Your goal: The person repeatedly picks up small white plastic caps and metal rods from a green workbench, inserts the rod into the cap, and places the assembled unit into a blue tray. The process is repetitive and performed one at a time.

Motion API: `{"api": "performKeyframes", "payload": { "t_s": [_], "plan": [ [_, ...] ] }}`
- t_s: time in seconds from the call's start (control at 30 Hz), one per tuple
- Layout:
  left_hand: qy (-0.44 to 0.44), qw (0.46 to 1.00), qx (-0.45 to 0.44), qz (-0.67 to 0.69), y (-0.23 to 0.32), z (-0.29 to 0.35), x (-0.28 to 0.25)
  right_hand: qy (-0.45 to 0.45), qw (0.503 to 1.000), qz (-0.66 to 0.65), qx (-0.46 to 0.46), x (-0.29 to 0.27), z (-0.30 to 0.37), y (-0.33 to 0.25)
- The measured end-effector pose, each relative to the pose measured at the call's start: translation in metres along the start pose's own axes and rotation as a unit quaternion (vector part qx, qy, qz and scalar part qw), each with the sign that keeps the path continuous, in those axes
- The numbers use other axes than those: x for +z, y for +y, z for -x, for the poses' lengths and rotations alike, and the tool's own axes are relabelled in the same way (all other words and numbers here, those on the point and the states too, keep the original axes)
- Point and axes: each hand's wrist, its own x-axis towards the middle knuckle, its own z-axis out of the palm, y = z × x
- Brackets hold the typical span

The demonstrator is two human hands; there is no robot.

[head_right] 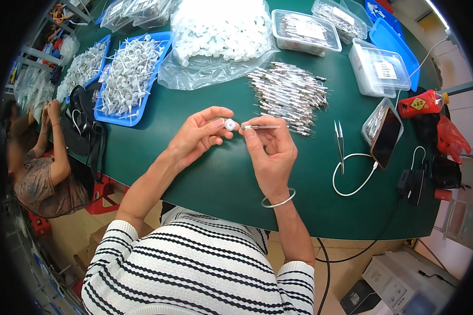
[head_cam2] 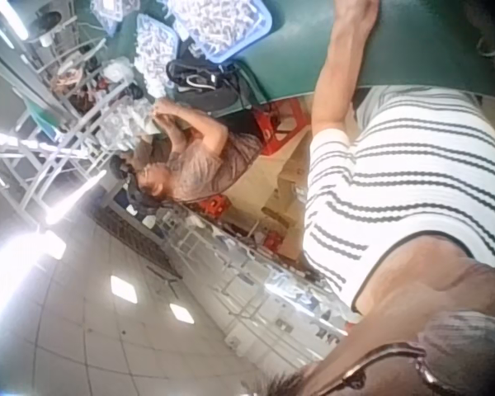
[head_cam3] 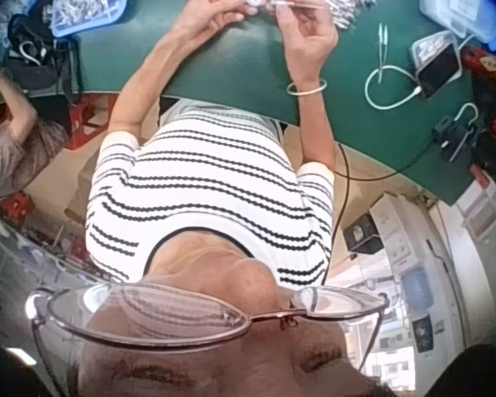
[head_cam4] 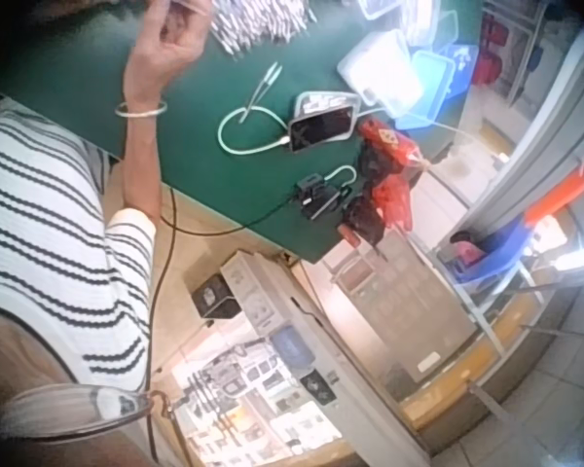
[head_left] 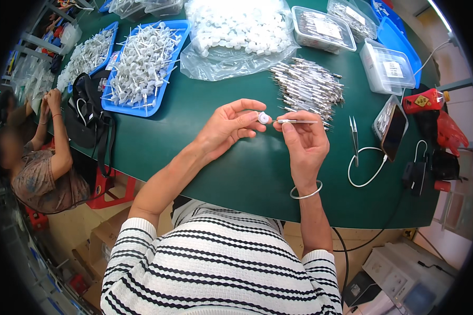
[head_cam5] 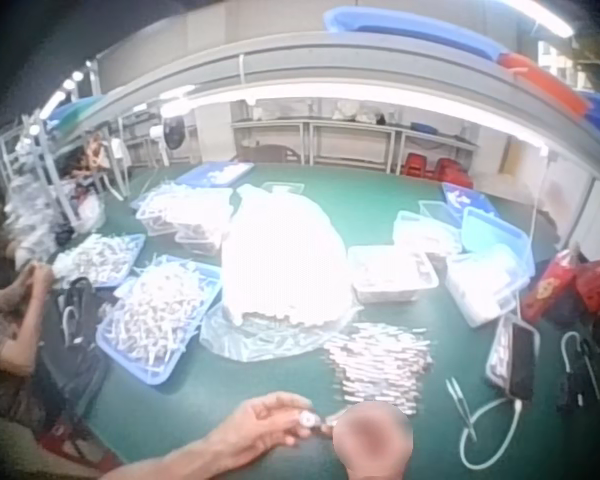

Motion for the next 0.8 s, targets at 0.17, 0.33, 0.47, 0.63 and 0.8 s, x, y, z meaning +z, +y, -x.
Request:
{"api": "performKeyframes", "payload": {
  "t_s": [0.17, 0.33, 0.47, 0.63, 0.8],
  "plan": [
    [-0.013, 1.0, -0.008, -0.008, -0.0021, -0.0014, -0.0008, 0.003, 0.999, 0.047, -0.025, 0.0031, 0.0009, -0.0016],
    [-0.024, 0.999, -0.01, -0.021, -0.0053, -0.0016, -0.0004, 0.01, 0.998, 0.066, -0.016, 0.0039, 0.0023, -0.0023],
    [-0.024, 0.999, -0.009, -0.024, -0.005, -0.0009, 0.0013, 0.016, 0.997, 0.074, -0.015, 0.0063, 0.0018, -0.0039],
    [-0.021, 0.999, -0.015, -0.031, -0.0048, -0.0006, 0.0023, 0.015, 0.995, 0.097, -0.028, 0.0068, 0.0016, -0.0034],
    [-0.023, 0.999, -0.011, -0.035, -0.0058, -0.0005, 0.0019, 0.012, 0.993, 0.111, -0.027, 0.0069, 0.0015, -0.0033]
  ]
}}
